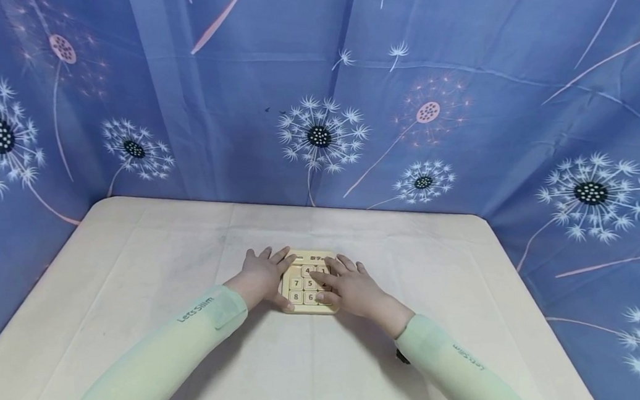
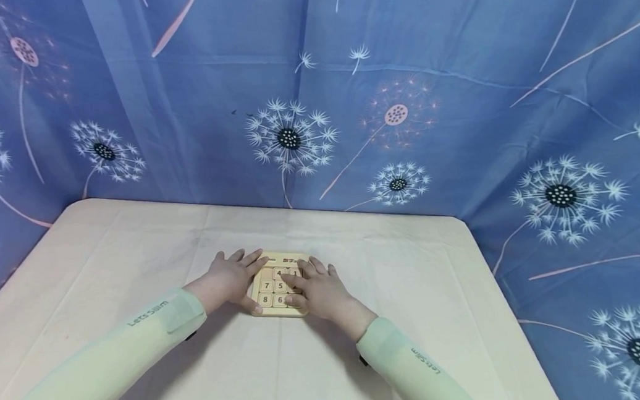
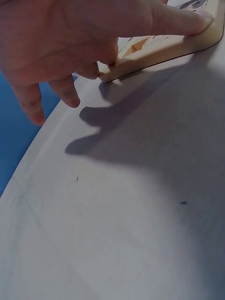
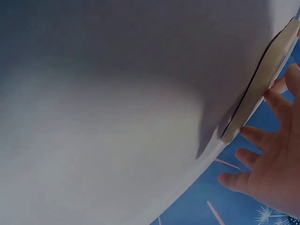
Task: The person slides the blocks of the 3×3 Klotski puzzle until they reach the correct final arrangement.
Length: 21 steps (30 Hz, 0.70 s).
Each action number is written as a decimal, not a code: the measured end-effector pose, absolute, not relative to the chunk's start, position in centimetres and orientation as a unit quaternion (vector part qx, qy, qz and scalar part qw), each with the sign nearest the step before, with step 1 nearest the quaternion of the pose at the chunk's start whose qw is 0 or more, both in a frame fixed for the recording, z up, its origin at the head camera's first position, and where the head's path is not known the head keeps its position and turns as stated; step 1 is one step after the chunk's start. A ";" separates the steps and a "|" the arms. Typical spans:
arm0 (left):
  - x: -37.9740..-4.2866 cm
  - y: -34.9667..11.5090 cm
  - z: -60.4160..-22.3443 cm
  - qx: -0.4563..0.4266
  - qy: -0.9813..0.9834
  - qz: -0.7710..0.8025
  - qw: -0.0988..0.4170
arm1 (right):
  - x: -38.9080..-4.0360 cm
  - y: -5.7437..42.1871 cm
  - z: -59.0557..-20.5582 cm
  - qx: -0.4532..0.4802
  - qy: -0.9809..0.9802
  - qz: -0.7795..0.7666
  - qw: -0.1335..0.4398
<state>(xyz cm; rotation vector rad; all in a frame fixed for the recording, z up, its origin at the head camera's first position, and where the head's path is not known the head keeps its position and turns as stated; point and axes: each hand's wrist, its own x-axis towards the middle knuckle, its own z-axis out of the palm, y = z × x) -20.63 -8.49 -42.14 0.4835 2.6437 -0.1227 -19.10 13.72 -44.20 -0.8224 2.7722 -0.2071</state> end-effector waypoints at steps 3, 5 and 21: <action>-20.6 -8.5 -42.2 0.174 0.958 -0.044 0.223 | -19.2 13.6 -44.2 -0.284 0.949 -0.070 0.119; -20.6 -8.5 -42.3 0.175 0.958 -0.045 0.223 | -19.2 13.6 -44.2 -0.285 0.949 -0.069 0.119; -20.8 -8.7 -42.4 0.179 0.956 -0.050 0.229 | -19.6 12.7 -44.2 -0.286 0.948 -0.056 0.127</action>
